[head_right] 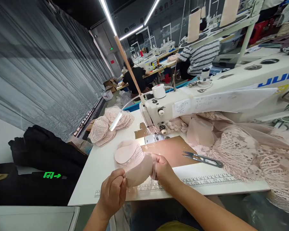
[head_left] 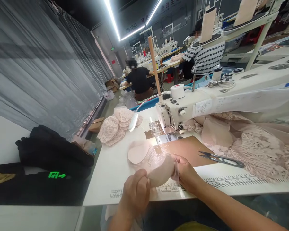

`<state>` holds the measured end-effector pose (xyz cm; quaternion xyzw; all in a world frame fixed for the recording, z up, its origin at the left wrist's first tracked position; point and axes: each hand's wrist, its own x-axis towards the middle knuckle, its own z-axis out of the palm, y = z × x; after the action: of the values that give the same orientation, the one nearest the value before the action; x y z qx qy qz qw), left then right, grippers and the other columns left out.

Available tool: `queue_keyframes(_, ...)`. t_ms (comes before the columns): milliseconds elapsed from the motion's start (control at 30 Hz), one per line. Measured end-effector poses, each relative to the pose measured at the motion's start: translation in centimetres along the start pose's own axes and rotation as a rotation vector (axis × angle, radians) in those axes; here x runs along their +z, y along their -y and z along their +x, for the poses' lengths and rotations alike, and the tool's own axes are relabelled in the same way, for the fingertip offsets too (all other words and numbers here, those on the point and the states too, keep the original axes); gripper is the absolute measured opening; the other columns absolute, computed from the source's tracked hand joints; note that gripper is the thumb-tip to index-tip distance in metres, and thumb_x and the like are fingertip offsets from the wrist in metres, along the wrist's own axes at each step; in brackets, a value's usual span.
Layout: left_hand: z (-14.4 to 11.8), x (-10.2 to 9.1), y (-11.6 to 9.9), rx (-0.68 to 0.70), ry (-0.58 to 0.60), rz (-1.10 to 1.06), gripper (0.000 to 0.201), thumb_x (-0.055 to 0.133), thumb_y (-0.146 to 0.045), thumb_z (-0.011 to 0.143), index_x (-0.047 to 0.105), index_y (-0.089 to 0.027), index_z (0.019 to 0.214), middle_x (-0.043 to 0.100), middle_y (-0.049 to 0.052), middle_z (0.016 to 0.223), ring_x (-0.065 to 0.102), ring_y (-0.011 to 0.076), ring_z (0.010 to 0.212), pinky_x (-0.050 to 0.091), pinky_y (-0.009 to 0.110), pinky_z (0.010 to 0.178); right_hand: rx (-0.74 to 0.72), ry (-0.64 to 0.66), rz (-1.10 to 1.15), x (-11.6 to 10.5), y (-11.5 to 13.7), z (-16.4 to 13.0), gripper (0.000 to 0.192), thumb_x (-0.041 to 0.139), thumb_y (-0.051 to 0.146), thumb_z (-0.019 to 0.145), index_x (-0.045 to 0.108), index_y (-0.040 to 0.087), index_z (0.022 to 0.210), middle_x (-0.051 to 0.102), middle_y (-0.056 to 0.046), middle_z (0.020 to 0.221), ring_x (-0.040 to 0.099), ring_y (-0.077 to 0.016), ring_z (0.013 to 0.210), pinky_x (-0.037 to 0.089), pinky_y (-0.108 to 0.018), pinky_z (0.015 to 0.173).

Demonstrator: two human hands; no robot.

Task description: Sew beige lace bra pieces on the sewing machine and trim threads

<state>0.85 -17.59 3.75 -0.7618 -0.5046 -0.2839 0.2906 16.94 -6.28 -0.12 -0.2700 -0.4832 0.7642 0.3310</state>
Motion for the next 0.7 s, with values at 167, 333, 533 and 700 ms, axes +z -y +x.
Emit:
queue_keyframes(167, 0.4, -0.4, 0.9, 0.009, -0.034, 0.087, 0.007, 0.043, -0.011, 0.09, 0.046, -0.017, 0.091, 0.067, 0.011, 0.08, 0.065, 0.018, 0.066, 0.053, 0.025, 0.053, -0.003, 0.166, 0.103, -0.9, 1.3, -0.5, 0.027, 0.044, 0.039, 0.074, 0.059, 0.019, 0.065, 0.057, -0.005, 0.067, 0.052, -0.0183, 0.064, 0.047, -0.032, 0.062)
queue_keyframes(333, 0.9, -0.7, 1.2, 0.074, 0.002, 0.122, 0.007, 0.044, -0.011, 0.09, 0.047, -0.017, 0.087, 0.067, 0.011, 0.08, 0.066, 0.0175, 0.066, 0.053, 0.025, 0.054, -0.004, 0.299, -0.001, -1.1, 2.7, -0.7, 0.034, 0.057, 0.045, 0.079, 0.063, 0.018, 0.097, 0.064, -0.008, 0.096, 0.057, -0.0242, 0.095, 0.045, -0.039, 0.086)
queue_keyframes(533, 0.9, -0.8, 0.4, 0.111, 0.044, 0.066, 0.01, 0.044, -0.009, 0.089, 0.048, -0.018, 0.086, 0.067, 0.009, 0.083, 0.065, 0.0165, 0.067, 0.053, 0.026, 0.059, 0.013, 0.113, -0.036, 0.1, 1.6, 0.1, 0.016, 0.061, 0.02, 0.062, 0.061, 0.018, 0.078, 0.06, 0.0, 0.069, 0.055, -0.0182, 0.071, 0.045, -0.03, 0.066)
queue_keyframes(700, 0.8, -0.2, -0.5, -0.08, 0.065, -0.164, 0.012, 0.042, -0.007, 0.089, 0.047, -0.017, 0.094, 0.062, 0.009, 0.086, 0.062, 0.0168, 0.074, 0.052, 0.026, 0.06, 0.047, -0.069, 0.122, 0.5, 0.0, 0.0, 0.007, 0.051, 0.024, 0.06, 0.045, 0.021, 0.058, 0.031, 0.007, 0.047, 0.025, -0.0088, 0.044, 0.023, -0.022, 0.043)
